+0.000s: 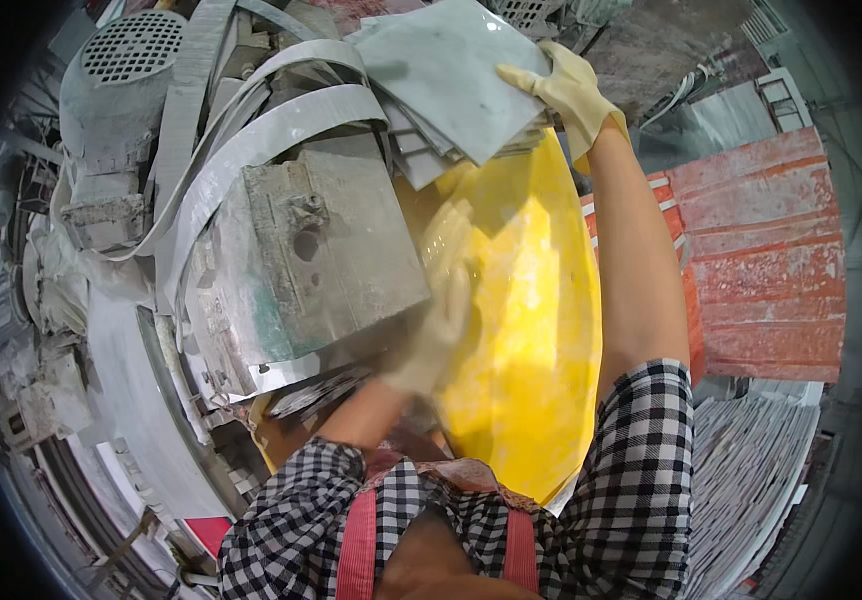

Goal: The person repeatedly picks up rectangular tiles from a yellow conveyor and stacks them on a nearby pile. The person uses both hands to lift and place the tiles, maintaining a steady rhythm throughout the clip.

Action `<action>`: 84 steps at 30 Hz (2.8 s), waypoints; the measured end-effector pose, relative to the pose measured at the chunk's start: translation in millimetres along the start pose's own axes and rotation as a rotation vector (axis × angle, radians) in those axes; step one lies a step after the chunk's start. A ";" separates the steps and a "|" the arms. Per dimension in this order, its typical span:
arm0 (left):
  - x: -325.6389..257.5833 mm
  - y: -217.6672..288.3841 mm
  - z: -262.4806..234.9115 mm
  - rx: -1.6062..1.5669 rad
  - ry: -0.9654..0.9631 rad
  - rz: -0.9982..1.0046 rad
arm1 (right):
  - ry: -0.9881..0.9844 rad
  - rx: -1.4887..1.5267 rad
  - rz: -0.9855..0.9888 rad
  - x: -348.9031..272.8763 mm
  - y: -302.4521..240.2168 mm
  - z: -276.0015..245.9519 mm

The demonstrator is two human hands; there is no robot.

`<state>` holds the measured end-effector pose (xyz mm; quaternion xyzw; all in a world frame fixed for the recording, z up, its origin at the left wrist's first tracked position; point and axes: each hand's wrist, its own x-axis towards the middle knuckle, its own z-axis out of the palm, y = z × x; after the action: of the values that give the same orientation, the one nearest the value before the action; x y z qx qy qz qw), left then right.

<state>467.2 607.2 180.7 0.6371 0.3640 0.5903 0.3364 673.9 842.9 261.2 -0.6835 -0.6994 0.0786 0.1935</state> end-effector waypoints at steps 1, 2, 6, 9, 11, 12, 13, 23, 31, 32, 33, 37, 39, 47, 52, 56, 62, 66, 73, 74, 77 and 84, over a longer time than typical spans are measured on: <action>-17.6 11.0 -3.0 -0.008 -0.153 -0.008 | -0.020 0.004 0.025 2.1 3.0 2.1; -29.8 17.7 -6.4 -0.021 -0.303 -0.007 | -0.045 0.014 0.053 3.9 5.8 4.7; -20.6 -11.3 -7.0 0.341 -0.006 -0.379 | 0.028 -0.157 -0.015 11.0 16.8 9.4; 9.4 -58.7 -15.8 0.444 -0.003 -0.333 | 0.035 -0.078 -0.058 11.0 20.2 7.5; 17.4 -80.8 -14.8 0.563 -0.017 -0.433 | 0.055 -0.038 -0.079 9.3 19.9 4.8; 19.3 -88.8 -14.5 0.610 -0.001 -0.463 | 0.069 -0.023 -0.090 8.0 19.8 2.9; 18.3 -93.8 -12.9 0.632 0.064 -0.451 | -0.007 -0.185 -0.038 10.4 17.3 1.6; 22.7 -106.3 5.0 0.465 0.286 -0.259 | -0.072 -0.047 0.003 11.4 16.1 -7.1; 42.2 -89.9 5.8 0.195 0.297 -0.339 | -0.059 0.206 0.071 19.9 65.1 18.6; 44.7 -86.7 5.0 0.144 0.299 -0.363 | -0.057 0.255 0.081 17.0 74.9 23.7; 47.8 -84.4 5.8 0.097 0.304 -0.381 | -0.056 0.303 0.092 11.7 84.1 29.6; 59.9 -76.5 10.1 -0.125 0.320 -0.467 | -0.050 0.476 0.124 -4.6 109.2 50.6; 67.3 -72.5 11.0 -0.244 0.313 -0.527 | -0.047 0.543 0.153 -12.2 115.7 58.1; 86.2 -58.2 22.4 -0.633 0.268 -0.706 | -0.040 0.673 0.178 -31.8 128.8 82.6; 90.0 -66.5 20.6 -0.521 0.199 -0.682 | -0.020 0.721 0.188 -46.1 116.1 102.9; 92.1 -78.4 20.7 -0.523 0.243 -0.624 | -0.002 0.756 0.198 -55.2 117.6 114.9; 89.7 -72.4 16.7 -0.506 0.196 -0.632 | 0.019 0.776 0.205 -59.0 113.4 113.8; 83.1 -66.9 12.9 -0.416 0.174 -0.624 | 0.029 0.763 0.253 -81.9 109.8 97.0; 85.0 -80.5 11.9 -0.165 0.094 -0.552 | 0.630 0.519 0.581 -75.8 134.7 190.6; 85.7 -83.6 10.9 -0.113 0.071 -0.535 | 0.625 0.415 0.481 -67.5 145.7 203.1; 87.7 -87.0 13.9 -0.112 0.061 -0.540 | 0.556 0.512 0.460 -60.0 180.9 207.9; 94.1 -92.9 21.3 -0.261 0.160 -0.584 | 0.363 0.464 0.193 -62.7 167.2 147.2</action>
<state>485.8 735.5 147.0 0.4089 0.4777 0.5589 0.5406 772.5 812.7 54.1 -0.6872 -0.5488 0.1307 0.4577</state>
